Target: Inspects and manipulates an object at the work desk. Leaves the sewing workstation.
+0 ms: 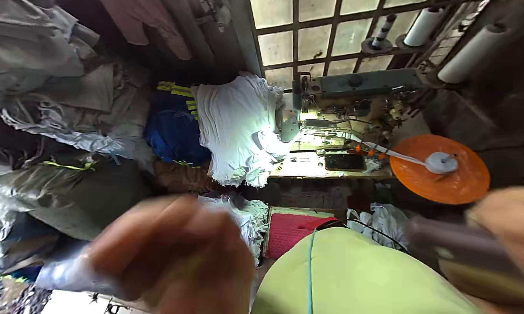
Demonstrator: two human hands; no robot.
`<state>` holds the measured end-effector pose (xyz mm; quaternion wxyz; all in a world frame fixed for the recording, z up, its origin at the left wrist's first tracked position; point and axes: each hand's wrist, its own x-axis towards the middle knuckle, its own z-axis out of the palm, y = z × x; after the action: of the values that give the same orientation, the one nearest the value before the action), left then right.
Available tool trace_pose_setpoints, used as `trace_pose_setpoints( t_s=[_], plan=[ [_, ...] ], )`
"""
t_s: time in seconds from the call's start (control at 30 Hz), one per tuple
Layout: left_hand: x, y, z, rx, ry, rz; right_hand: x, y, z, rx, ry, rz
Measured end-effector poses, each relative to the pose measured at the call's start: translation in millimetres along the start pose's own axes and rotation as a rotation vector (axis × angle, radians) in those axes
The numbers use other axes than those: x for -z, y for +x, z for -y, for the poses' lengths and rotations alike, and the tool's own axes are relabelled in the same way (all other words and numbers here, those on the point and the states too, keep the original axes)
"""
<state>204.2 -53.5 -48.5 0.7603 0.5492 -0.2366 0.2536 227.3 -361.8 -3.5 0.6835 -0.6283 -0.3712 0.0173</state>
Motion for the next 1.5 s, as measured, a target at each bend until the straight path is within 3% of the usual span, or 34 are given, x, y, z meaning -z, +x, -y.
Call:
trace_pose_setpoints(
  t_s=[0.07, 0.13, 0.23, 0.37, 0.47, 0.63, 1.0, 1.2, 1.33, 1.5],
  plan=[
    [-1, 16, 75, 0.179, 0.128, -0.016, 7, -10, -54, 0.005, 0.200, -0.112],
    [4, 13, 136, 0.521, 0.075, -0.008, 15, -21, -107, -0.141, 0.211, -0.236],
    [5, 2, 178, 0.724, 0.007, -0.028, 24, -38, -161, -0.367, 0.070, -0.297],
    [-6, -11, 190, 0.734, -0.009, -0.058, 27, -41, -198, -0.470, 0.079, -0.167],
    [-13, -16, 215, 0.750, -0.024, -0.224, 21, -29, -218, -0.564, 0.065, -0.092],
    [-28, -23, 267, 0.974, 0.085, -0.366, 23, -17, -273, -0.637, -0.292, 0.046],
    [-35, -32, 321, 1.009, -0.029, -0.259, 50, -3, -338, -0.635, -0.528, 0.061],
    [-6, -43, 339, 0.907, -0.228, 0.051, 62, 0, -356, -0.623, -0.481, 0.106],
    [-24, -34, 334, 0.998, -0.047, -0.107, 64, 8, -351, -0.676, -0.561, 0.192],
    [-41, -28, 341, 1.032, 0.037, -0.310, 59, 8, -356, -0.640, -0.608, 0.156]
  ],
)
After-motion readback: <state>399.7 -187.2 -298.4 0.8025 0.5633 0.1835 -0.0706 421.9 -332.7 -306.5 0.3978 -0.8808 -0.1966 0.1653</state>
